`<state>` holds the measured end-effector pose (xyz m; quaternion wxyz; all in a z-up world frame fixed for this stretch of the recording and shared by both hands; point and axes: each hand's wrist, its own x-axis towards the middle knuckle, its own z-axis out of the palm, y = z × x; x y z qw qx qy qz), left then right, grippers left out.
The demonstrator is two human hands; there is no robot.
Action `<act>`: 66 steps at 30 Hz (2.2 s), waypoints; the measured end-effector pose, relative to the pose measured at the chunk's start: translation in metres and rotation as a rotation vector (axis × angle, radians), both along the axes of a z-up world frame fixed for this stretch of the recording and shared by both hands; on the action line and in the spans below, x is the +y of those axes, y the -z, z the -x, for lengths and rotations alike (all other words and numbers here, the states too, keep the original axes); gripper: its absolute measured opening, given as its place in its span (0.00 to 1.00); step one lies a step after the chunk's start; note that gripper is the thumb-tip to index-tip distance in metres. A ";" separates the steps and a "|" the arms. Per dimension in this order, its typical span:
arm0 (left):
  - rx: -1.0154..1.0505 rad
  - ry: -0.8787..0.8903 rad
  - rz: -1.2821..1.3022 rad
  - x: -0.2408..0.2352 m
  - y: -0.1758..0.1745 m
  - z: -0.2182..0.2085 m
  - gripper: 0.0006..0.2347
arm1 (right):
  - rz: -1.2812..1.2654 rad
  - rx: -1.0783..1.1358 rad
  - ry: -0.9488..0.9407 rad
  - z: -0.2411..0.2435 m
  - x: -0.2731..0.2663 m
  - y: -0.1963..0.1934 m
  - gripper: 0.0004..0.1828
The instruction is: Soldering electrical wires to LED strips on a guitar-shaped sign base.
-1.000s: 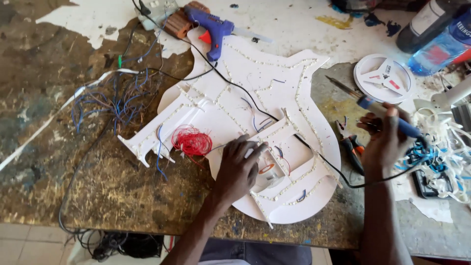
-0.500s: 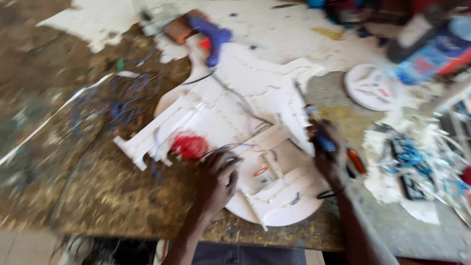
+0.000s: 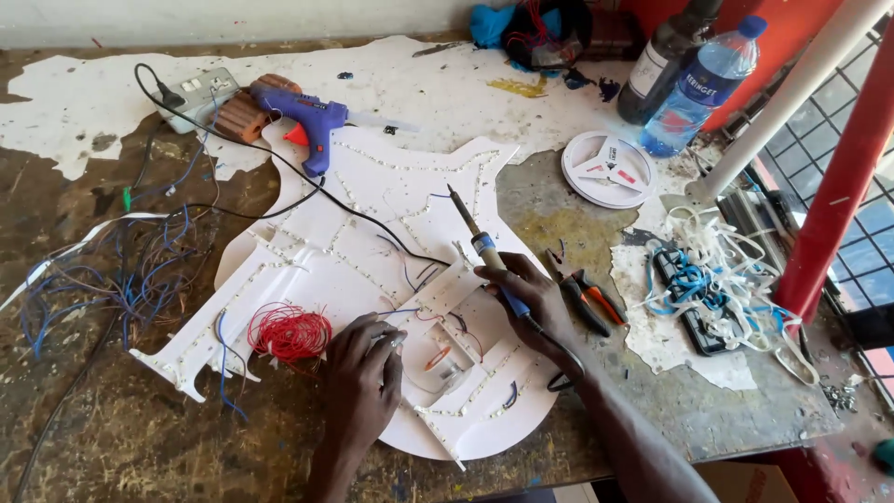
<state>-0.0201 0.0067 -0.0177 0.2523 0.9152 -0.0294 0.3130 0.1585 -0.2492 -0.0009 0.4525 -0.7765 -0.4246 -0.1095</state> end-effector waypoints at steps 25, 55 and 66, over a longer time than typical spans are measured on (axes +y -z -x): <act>-0.060 -0.021 0.040 -0.003 -0.001 -0.001 0.09 | 0.064 -0.062 0.024 0.001 0.001 -0.002 0.18; 0.169 -0.065 -0.267 -0.007 0.006 -0.008 0.20 | -0.019 -0.172 0.049 0.007 0.011 -0.017 0.16; 0.201 -0.073 -0.246 -0.009 0.002 -0.011 0.22 | -0.011 -0.167 0.030 0.008 0.012 -0.018 0.17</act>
